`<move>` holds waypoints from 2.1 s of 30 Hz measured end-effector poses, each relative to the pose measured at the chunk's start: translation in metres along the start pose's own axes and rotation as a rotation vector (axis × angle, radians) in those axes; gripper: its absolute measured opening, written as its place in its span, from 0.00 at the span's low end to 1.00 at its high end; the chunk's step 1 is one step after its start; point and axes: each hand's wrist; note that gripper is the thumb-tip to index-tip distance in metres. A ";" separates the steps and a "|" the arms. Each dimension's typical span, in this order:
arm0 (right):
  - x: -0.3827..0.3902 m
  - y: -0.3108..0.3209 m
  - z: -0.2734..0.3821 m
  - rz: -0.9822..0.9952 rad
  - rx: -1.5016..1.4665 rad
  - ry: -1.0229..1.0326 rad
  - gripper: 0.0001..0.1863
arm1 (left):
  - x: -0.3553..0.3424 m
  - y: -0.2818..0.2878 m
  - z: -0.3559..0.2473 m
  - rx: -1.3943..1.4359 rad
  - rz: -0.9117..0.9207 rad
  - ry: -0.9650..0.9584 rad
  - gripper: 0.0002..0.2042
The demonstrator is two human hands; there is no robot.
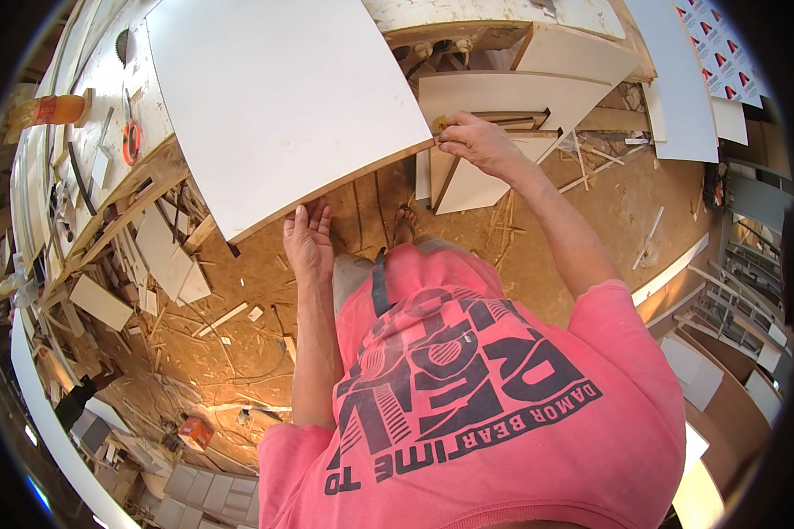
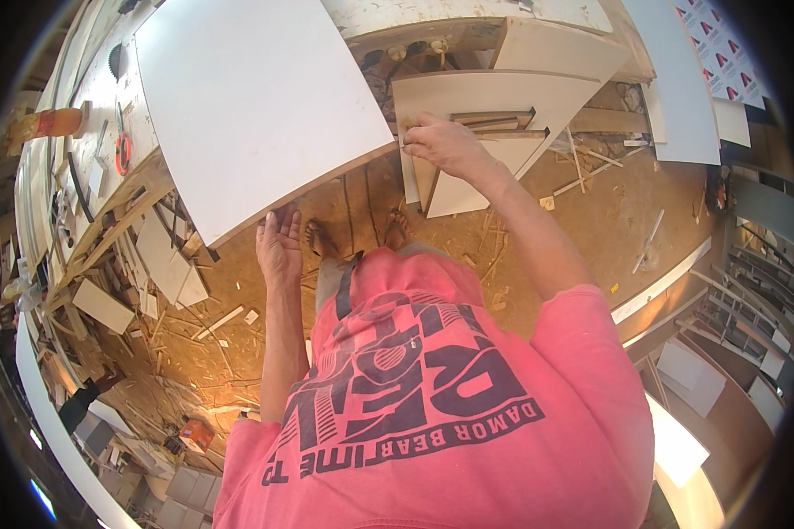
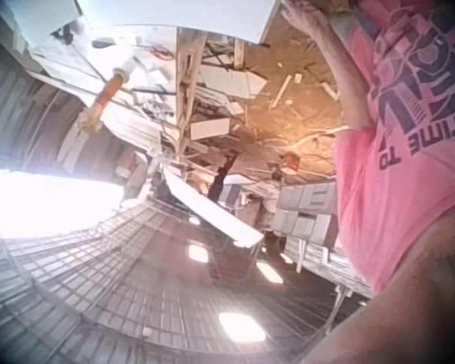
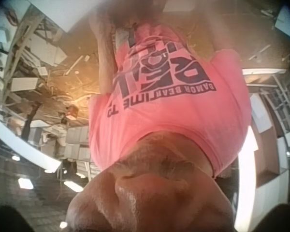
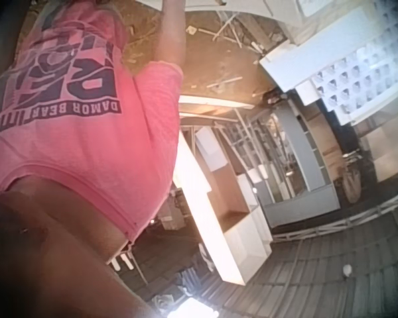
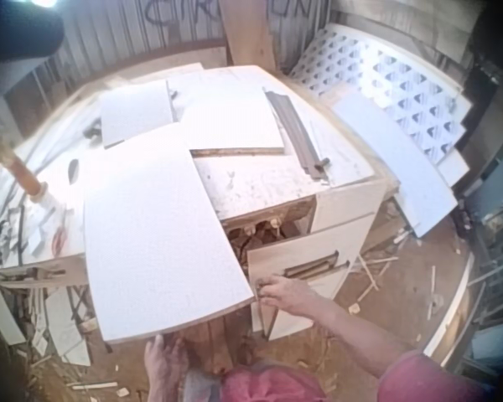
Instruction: The person applies white edging tape to the side of a wooden board, pressing it down by hand and using a small white block to smooth it, then trims the excess tape with scissors.
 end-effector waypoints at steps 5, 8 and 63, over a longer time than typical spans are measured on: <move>0.006 0.003 0.011 0.055 0.063 -0.096 0.12 | 0.000 0.002 0.000 0.003 -0.005 0.003 0.05; 0.013 -0.008 0.022 -0.008 0.034 -0.182 0.14 | -0.001 0.002 0.001 0.005 0.000 0.004 0.06; 0.180 -0.391 0.290 -0.343 -0.373 -1.589 0.15 | -0.357 0.175 -0.461 -2.024 0.290 -0.607 0.28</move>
Point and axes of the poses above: each hand's wrist, its own x-axis away from the middle knuckle, its own y-axis out of the back of the hand, z = x × y, and after that the axes turned 6 degrees about z, right-handed
